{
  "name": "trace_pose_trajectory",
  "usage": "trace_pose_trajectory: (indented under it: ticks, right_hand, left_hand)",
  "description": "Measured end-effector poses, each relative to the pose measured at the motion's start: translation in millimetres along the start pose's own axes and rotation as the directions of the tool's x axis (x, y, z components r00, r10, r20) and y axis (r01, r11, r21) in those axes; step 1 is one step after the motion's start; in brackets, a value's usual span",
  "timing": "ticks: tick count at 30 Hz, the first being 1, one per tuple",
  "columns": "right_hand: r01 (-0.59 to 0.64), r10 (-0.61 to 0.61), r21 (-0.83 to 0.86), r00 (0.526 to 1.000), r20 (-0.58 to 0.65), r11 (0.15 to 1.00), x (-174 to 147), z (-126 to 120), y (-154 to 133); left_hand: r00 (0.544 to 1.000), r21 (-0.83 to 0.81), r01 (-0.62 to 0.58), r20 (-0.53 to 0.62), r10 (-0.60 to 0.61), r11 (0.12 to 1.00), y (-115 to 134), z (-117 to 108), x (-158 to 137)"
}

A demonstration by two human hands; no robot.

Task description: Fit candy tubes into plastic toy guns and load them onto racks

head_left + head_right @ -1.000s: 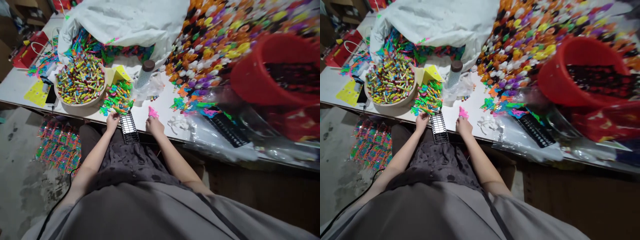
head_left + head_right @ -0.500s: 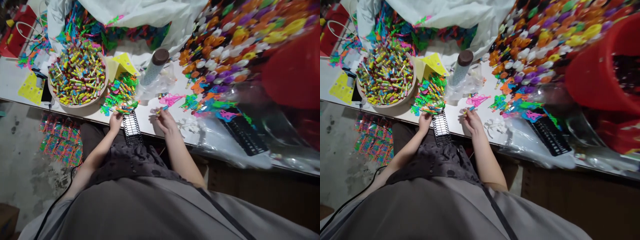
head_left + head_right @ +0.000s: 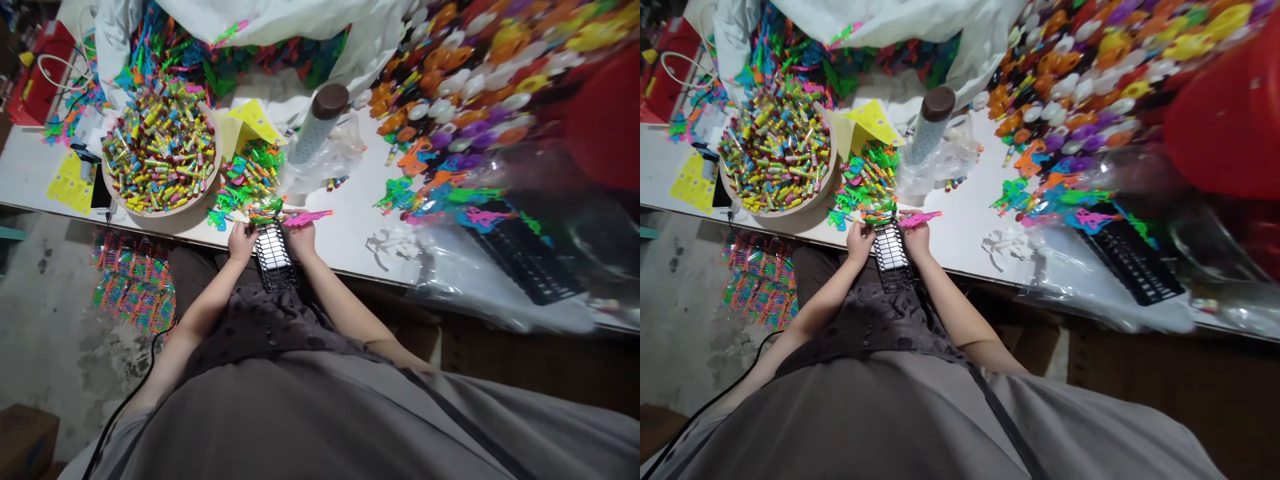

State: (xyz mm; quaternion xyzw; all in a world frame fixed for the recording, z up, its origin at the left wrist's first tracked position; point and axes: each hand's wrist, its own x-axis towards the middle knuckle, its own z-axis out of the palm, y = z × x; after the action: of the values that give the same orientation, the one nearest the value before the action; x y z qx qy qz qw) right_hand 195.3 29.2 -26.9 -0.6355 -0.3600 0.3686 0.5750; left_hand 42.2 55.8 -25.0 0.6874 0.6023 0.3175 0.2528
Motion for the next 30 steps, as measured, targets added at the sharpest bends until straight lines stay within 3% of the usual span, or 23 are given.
trace_pose_trajectory:
  ticks: [12,16,22,30]
  right_hand:
    - [0.039,-0.055,-0.319,0.998,-0.041,0.947,7.8,7.5,-1.4]
    - [0.040,-0.059,-0.337,0.997,-0.045,0.941,6.9,10.6,1.9]
    - [0.045,-0.050,-0.338,0.999,-0.008,0.940,7.1,5.7,6.0]
    - [0.164,-0.140,-0.309,0.985,0.099,0.937,6.5,-0.5,9.4]
  left_hand:
    - [0.998,-0.044,0.039,-0.047,-0.041,0.998,7.3,2.8,-0.7]
    - [0.994,-0.073,0.089,-0.057,-0.093,0.993,9.4,0.2,-1.8]
    - [0.997,-0.049,0.066,-0.033,-0.068,0.997,6.0,-4.5,-3.3]
    - [1.000,-0.070,-0.007,-0.006,0.007,0.998,-3.3,-3.0,-0.9]
